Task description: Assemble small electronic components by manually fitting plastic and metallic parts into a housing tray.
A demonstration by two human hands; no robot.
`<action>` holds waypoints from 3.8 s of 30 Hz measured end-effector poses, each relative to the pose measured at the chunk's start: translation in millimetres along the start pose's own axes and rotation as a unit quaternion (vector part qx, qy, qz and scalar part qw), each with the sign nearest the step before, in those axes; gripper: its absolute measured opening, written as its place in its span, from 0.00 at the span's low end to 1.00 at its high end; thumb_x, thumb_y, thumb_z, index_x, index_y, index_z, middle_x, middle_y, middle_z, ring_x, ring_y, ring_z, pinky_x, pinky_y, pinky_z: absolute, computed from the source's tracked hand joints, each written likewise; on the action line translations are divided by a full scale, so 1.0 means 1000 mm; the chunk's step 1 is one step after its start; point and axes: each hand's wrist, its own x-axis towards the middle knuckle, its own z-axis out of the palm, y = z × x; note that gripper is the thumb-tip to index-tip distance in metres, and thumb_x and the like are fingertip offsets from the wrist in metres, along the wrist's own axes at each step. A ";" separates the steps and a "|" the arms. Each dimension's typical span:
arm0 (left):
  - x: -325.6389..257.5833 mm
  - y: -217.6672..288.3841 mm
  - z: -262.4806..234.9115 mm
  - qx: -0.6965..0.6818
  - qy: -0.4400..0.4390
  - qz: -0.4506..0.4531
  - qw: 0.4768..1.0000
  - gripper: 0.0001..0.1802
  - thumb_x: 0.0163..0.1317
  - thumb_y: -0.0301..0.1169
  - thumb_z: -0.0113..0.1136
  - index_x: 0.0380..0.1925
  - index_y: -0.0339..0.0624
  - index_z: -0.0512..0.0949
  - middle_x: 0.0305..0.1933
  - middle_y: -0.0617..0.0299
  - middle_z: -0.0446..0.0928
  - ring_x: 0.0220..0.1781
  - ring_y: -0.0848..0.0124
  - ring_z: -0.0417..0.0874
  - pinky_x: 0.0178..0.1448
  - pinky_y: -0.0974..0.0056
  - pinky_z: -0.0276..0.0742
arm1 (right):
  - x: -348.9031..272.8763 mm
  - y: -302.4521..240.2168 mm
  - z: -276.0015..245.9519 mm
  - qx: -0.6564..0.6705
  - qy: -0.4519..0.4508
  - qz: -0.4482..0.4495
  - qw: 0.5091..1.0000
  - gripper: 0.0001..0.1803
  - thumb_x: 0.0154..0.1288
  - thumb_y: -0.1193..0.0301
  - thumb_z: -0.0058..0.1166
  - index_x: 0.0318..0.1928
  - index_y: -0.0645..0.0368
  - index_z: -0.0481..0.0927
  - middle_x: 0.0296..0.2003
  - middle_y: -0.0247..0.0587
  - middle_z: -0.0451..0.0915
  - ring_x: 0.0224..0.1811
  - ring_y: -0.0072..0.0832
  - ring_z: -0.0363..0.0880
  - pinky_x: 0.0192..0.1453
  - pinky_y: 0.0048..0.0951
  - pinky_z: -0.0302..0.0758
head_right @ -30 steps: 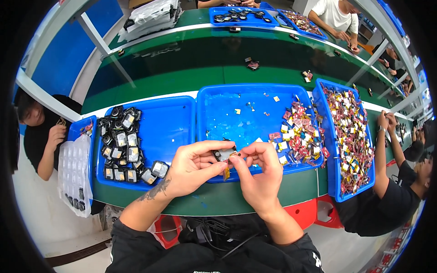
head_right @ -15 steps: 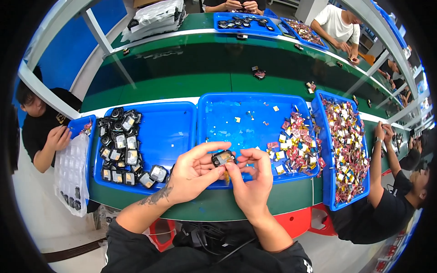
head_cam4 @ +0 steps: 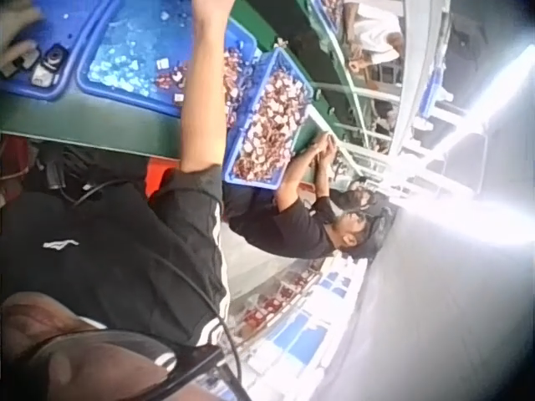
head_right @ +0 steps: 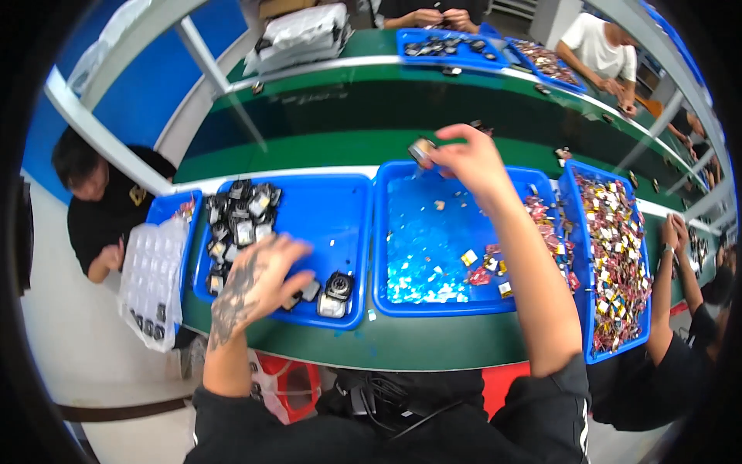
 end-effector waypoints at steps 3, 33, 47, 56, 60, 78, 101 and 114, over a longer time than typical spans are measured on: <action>-0.015 0.006 0.003 -0.036 -0.120 -0.029 0.992 0.21 0.56 0.39 0.65 0.48 0.45 0.77 0.45 0.52 0.79 0.57 0.56 0.77 0.69 0.56 0.66 | 0.088 0.030 -0.001 -0.052 0.051 0.050 0.996 0.26 0.43 0.79 0.71 0.46 0.65 0.77 0.32 0.42 0.82 0.32 0.25 0.81 0.34 0.28 0.78; 0.083 0.092 0.050 -0.783 -0.061 -0.233 0.573 0.17 0.72 0.28 0.50 0.58 0.35 0.71 0.47 0.50 0.81 0.39 0.66 0.85 0.38 0.69 0.83 | -0.122 0.057 -0.105 -0.596 0.196 -0.080 0.774 0.04 0.51 0.73 0.63 0.28 0.57 0.81 0.33 0.44 0.79 0.41 0.43 0.77 0.44 0.43 0.75; 0.069 0.099 0.041 -0.549 0.058 -0.084 0.830 0.14 0.55 0.21 0.65 0.42 0.43 0.85 0.47 0.61 0.72 0.35 0.79 0.70 0.40 0.74 0.70 | -0.146 0.015 -0.026 0.228 -0.002 0.047 0.972 0.12 0.63 0.78 0.61 0.45 0.59 0.74 0.37 0.37 0.84 0.34 0.14 0.79 0.35 0.13 0.71; 0.067 0.092 0.050 -0.693 -0.016 -0.141 0.707 0.07 0.62 0.25 0.65 0.38 0.33 0.85 0.41 0.59 0.79 0.41 0.77 0.79 0.44 0.74 0.75 | -0.153 0.002 0.020 0.118 -0.033 -0.010 0.992 0.12 0.64 0.77 0.59 0.47 0.65 0.75 0.36 0.35 0.80 0.37 0.17 0.79 0.44 0.17 0.76; 0.068 0.096 0.045 -0.731 -0.004 -0.180 0.658 0.06 0.62 0.23 0.64 0.37 0.32 0.84 0.34 0.63 0.80 0.36 0.79 0.77 0.43 0.74 0.74 | -0.161 0.010 0.022 0.114 0.019 -0.012 0.993 0.10 0.67 0.78 0.56 0.47 0.67 0.76 0.35 0.37 0.80 0.36 0.19 0.79 0.41 0.19 0.79; 0.068 0.094 0.035 -0.626 -0.058 -0.042 0.777 0.08 0.53 0.29 0.71 0.34 0.42 0.85 0.41 0.58 0.75 0.43 0.67 0.79 0.46 0.64 0.75 | -0.146 -0.010 0.014 -0.086 -0.048 -0.133 0.986 0.06 0.59 0.79 0.63 0.34 0.64 0.79 0.29 0.36 0.80 0.31 0.20 0.79 0.37 0.25 0.77; 0.067 0.097 0.057 -0.694 -0.010 -0.137 0.707 0.07 0.57 0.27 0.69 0.35 0.36 0.85 0.35 0.63 0.76 0.35 0.80 0.74 0.37 0.73 0.72 | -0.145 0.020 0.018 -0.120 0.062 -0.109 0.985 0.16 0.63 0.81 0.56 0.52 0.64 0.77 0.38 0.41 0.79 0.39 0.26 0.78 0.44 0.26 0.75; 0.067 0.099 0.060 -0.794 -0.037 -0.056 0.604 0.08 0.64 0.23 0.62 0.41 0.33 0.82 0.36 0.65 0.75 0.38 0.79 0.76 0.36 0.74 0.74 | -0.160 0.024 0.031 0.194 -0.019 -0.011 0.981 0.08 0.62 0.81 0.60 0.42 0.65 0.78 0.39 0.36 0.80 0.41 0.20 0.79 0.45 0.20 0.76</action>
